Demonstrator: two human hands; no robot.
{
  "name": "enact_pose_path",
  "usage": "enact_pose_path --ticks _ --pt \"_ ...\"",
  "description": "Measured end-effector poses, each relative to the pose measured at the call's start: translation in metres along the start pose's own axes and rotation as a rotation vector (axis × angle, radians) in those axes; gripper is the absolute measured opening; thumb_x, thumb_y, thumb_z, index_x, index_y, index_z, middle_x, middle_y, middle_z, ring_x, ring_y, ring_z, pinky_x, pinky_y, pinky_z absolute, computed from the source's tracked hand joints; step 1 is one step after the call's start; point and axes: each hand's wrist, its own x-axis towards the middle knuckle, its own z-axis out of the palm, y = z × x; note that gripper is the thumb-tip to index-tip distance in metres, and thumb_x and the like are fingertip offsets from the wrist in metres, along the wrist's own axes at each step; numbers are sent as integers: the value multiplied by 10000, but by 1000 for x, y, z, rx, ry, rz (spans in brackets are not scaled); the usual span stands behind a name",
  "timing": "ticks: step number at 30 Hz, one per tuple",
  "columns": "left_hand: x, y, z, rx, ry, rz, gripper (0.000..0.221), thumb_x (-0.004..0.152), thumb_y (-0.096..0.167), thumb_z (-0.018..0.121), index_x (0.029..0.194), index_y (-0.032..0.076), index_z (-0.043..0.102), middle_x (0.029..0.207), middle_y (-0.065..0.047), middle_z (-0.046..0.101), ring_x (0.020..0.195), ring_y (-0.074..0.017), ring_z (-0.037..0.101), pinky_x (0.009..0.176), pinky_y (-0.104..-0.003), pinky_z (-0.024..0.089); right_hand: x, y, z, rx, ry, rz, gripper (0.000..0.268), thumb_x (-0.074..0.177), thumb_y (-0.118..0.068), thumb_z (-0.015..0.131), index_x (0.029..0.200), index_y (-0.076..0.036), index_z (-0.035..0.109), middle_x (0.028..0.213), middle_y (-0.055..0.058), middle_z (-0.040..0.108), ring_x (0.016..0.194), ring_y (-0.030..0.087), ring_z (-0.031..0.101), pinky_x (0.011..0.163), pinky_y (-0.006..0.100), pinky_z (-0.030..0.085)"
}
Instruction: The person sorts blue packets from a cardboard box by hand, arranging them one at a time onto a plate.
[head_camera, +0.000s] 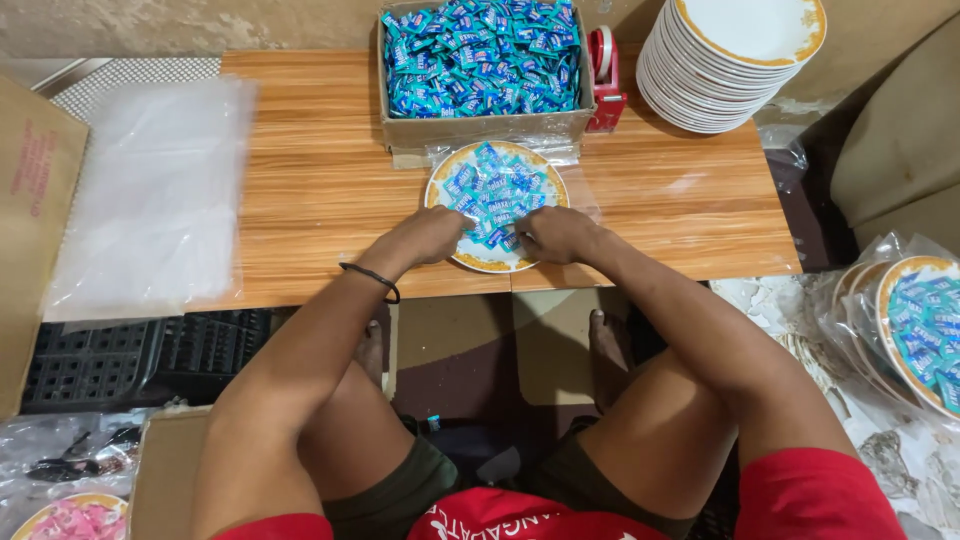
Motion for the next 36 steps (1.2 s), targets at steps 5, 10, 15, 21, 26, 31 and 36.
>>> enact_pose_path --ticks 5,10,15,21,26,31,36 --pt "10 -3 14 62 -68 15 431 995 74 485 1388 129 652 1210 -248 710 1191 -442 650 1049 -555 445 -3 2 -7 -4 -26 15 286 957 -301 532 1111 -132 705 1045 184 732 1003 444 717 871 560 588" --pt "5 8 11 32 -34 68 456 1030 93 475 1477 97 565 1310 -255 659 1230 -441 612 1050 -542 421 -4 1 -8 -2 -50 19 276 950 -306 539 1114 -151 697 1064 170 728 1028 429 714 886 550 585" --pt "18 -13 22 41 43 77 520 972 8 557 1487 80 553 1260 -276 614 1185 -451 599 997 -506 503 -4 -3 -9 -9 -63 40 285 947 -304 546 1129 -151 703 1073 166 731 1035 425 715 885 547 585" --pt "16 -11 14 107 33 92 482 869 -56 581 1322 63 690 1219 -254 665 1139 -455 636 959 -515 529 -11 -5 -17 29 -36 10 284 941 -259 531 1126 -130 703 1063 187 726 1031 439 710 894 550 579" --pt "3 14 12 131 4 126 412 867 -59 550 1224 27 738 1221 -234 690 1135 -444 654 954 -523 532 -14 -16 -23 68 -5 -70 267 918 -235 559 1095 -103 709 1053 201 713 1058 459 690 892 553 583" --pt "8 20 29 234 -9 105 393 972 146 439 1228 52 722 1323 -185 649 1239 -420 584 993 -521 465 -5 -11 -3 -30 41 -98 289 902 -258 559 1102 -134 728 1110 165 707 1088 415 685 901 545 588" --pt "27 9 56 320 44 56 416 1026 208 395 1315 54 653 1303 -225 608 1234 -419 559 992 -512 413 -6 -19 -6 -163 84 -68 350 907 -241 542 1183 -107 711 1138 144 693 1069 378 699 864 517 592"
